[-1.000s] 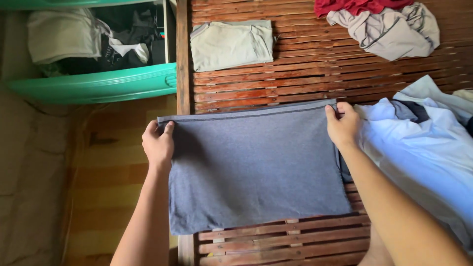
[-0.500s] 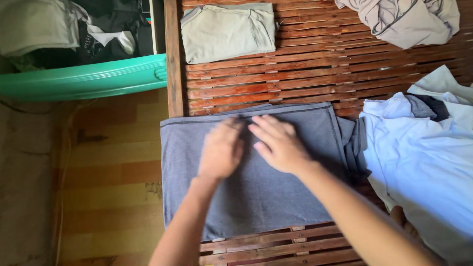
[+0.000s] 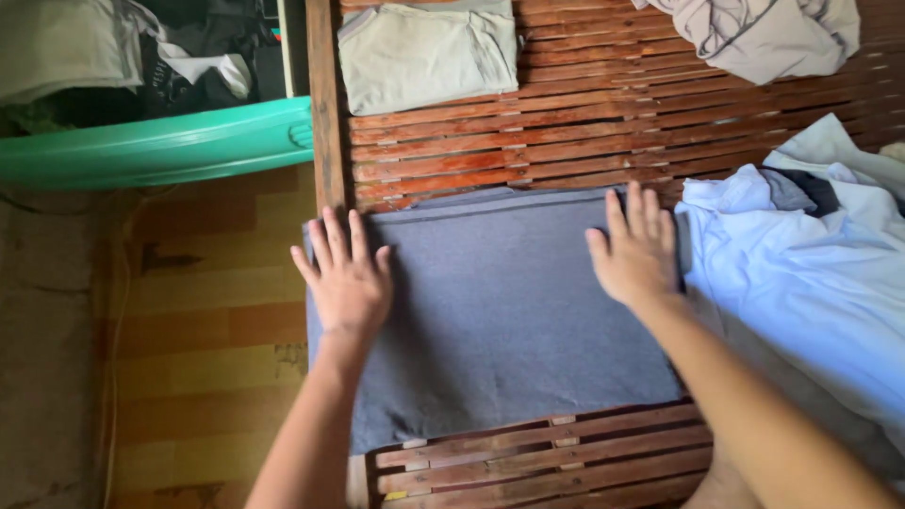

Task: Folding a grey t-shirt on a wooden bed.

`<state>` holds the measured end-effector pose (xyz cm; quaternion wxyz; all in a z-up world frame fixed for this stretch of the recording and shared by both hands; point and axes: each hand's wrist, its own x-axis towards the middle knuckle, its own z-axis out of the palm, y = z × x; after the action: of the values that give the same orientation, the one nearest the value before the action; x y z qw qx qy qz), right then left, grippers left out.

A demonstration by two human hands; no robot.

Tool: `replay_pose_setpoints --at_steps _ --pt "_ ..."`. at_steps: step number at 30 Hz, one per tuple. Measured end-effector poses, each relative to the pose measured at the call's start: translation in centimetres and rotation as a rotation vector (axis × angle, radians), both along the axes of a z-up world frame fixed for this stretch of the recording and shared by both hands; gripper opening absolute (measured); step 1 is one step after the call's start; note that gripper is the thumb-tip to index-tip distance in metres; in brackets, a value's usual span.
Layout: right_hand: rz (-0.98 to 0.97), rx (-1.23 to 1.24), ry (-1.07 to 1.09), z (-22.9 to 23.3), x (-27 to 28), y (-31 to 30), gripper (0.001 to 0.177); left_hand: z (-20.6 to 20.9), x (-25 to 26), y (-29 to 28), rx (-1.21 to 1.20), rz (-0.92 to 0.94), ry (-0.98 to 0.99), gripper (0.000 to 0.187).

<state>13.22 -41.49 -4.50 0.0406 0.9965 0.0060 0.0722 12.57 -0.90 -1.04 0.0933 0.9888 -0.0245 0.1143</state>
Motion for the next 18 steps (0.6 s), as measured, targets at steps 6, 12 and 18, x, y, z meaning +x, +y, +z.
replay_pose_setpoints --at_steps 6,12,18 --pt "0.376 0.357 0.128 2.5 -4.4 11.0 0.061 -2.1 -4.3 -8.5 -0.319 -0.399 0.03 0.063" --pt "0.196 0.124 0.101 2.3 -5.2 6.8 0.068 1.2 -3.8 -1.2 0.096 0.014 0.13 0.074" --pt "-0.045 0.183 0.086 1.7 -6.8 0.9 0.068 -1.1 -4.0 2.9 0.026 0.158 0.041 0.073"
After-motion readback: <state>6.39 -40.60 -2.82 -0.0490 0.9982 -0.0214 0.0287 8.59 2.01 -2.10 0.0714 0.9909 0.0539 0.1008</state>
